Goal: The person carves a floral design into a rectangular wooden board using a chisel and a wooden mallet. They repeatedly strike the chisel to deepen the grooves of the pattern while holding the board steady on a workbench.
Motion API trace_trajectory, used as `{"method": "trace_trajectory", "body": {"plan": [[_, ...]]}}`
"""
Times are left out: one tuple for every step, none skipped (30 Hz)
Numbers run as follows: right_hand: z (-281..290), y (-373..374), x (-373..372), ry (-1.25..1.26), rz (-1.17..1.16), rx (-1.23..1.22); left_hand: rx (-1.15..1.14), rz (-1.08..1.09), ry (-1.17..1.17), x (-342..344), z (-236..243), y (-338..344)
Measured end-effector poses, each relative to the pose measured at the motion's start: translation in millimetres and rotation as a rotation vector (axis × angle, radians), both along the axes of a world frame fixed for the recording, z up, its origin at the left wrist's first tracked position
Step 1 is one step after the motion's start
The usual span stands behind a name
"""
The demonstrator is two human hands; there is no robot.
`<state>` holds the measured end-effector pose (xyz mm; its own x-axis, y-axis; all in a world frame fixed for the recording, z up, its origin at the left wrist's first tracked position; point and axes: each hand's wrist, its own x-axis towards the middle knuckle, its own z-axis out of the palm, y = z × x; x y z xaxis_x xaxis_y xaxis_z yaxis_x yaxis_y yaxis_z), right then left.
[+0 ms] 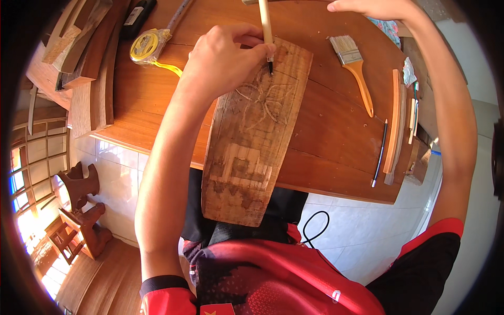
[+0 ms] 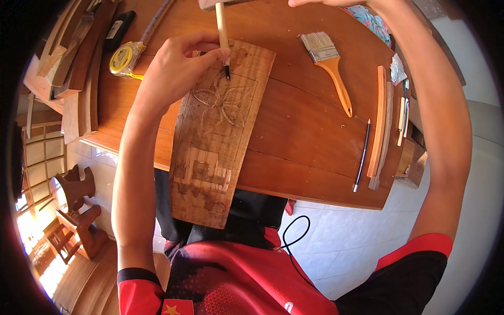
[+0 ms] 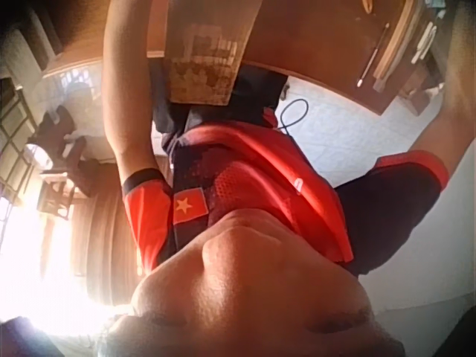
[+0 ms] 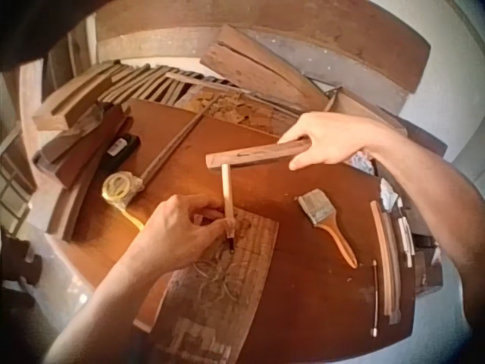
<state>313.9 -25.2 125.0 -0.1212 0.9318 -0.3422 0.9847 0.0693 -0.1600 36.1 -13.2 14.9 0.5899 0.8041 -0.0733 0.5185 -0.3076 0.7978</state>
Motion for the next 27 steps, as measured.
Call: {"method": "trace_trajectory", "body": {"plan": [[-2.3, -0.8, 1.8, 0.037, -0.066, 0.036, 0.002, -0.003, 0.018, -2.1, 0.3, 0.8], [4.5, -6.2, -12.7, 0.067, -0.135, 0.072, -0.006, 0.002, 0.004, -2.1, -0.5, 0.9], [8.1, -8.3, -20.8, 0.097, -0.203, 0.108, -0.012, 0.008, -0.009, -2.2, -2.1, 0.6], [0.8, 2.3, -2.9, -0.034, -0.123, -0.071, -0.019, 0.015, -0.021, -2.8, -2.7, 0.8], [4.8, -2.9, -1.9, -0.028, -0.129, -0.040, -0.021, -0.005, -0.023, 0.4, -1.6, 0.4], [9.1, -7.9, -1.6, -0.021, -0.135, -0.008, -0.023, -0.024, -0.024, 3.1, 0.7, 0.9], [13.1, -12.9, -1.0, -0.016, -0.141, 0.023, -0.025, -0.044, -0.026, 6.2, 1.6, 1.1], [9.7, -9.8, -0.7, -0.005, -0.105, 0.023, -0.035, -0.039, -0.018, 4.0, 0.9, 2.6], [5.0, -7.5, 1.5, 0.006, -0.070, 0.022, -0.044, -0.035, -0.011, 2.3, -1.0, 4.4], [0.1, -5.3, 3.9, 0.016, -0.036, 0.022, -0.055, -0.032, -0.005, 0.3, -1.9, 5.4], [-0.3, -6.6, 6.1, 0.012, -0.017, 0.014, -0.051, -0.044, 0.000, 1.3, -0.7, 5.2], [1.8, -13.1, 1.3, 0.153, -0.122, 0.108, -0.048, -0.055, 0.006, 2.0, 1.9, 4.9], [-1.5, -15.1, 6.5, 0.158, -0.079, 0.080, -0.044, -0.065, 0.012, 2.8, 3.9, 5.0], [-6.3, -19.0, 6.3, 0.168, -0.036, 0.054, -0.045, -0.081, 0.015, 2.7, 4.7, 5.6], [-9.0, -21.3, 4.6, 0.179, 0.008, 0.027, -0.047, -0.096, 0.018, 2.7, 4.9, 6.8], [-5.2, -23.6, 2.9, 0.114, -0.085, 0.008, -0.048, -0.111, 0.022, 2.5, 4.6, 7.4], [-3.7, -28.9, 1.1, 0.154, -0.183, 0.014, -0.054, -0.118, 0.015, 4.0, 4.2, 7.5], [-3.5, -33.2, 0.3, 0.194, -0.280, 0.021, -0.060, -0.124, 0.008, 5.5, 3.4, 7.3], [-8.9, -37.1, 10.0, 0.241, -0.181, 0.024, -0.066, -0.130, 0.001, 6.7, 3.0, 7.2], [-16.4, -38.4, 15.0, 0.299, -0.074, 0.027, -0.061, -0.124, 0.004, 6.4, 2.8, 6.2], [-22.0, -41.6, 18.1, 0.310, -0.107, 0.068, -0.055, -0.118, 0.007, 5.6, 3.5, 5.0], [-26.1, -45.1, 19.7, 0.320, -0.141, 0.110, -0.050, -0.112, 0.009, 5.2, 3.3, 3.9], [-26.4, -46.8, 18.6, 0.328, -0.170, 0.154, -0.054, -0.123, 0.004, 4.9, 1.9, 5.2], [-16.9, -50.7, 6.0, 0.365, -0.384, 0.079, -0.058, -0.133, -0.002, 4.9, -0.7, 7.3], [-24.0, -50.0, 14.8, 0.371, -0.256, 0.100, -0.061, -0.144, -0.008, 5.0, -2.1, 8.3], [-30.0, -48.6, 11.6, 0.375, -0.130, 0.120, -0.058, -0.143, 0.009, 4.4, 0.1, 7.5], [-32.0, -48.2, 7.3, 0.379, -0.004, 0.139, -0.055, -0.141, 0.025, 3.6, 3.9, 6.3]]}}
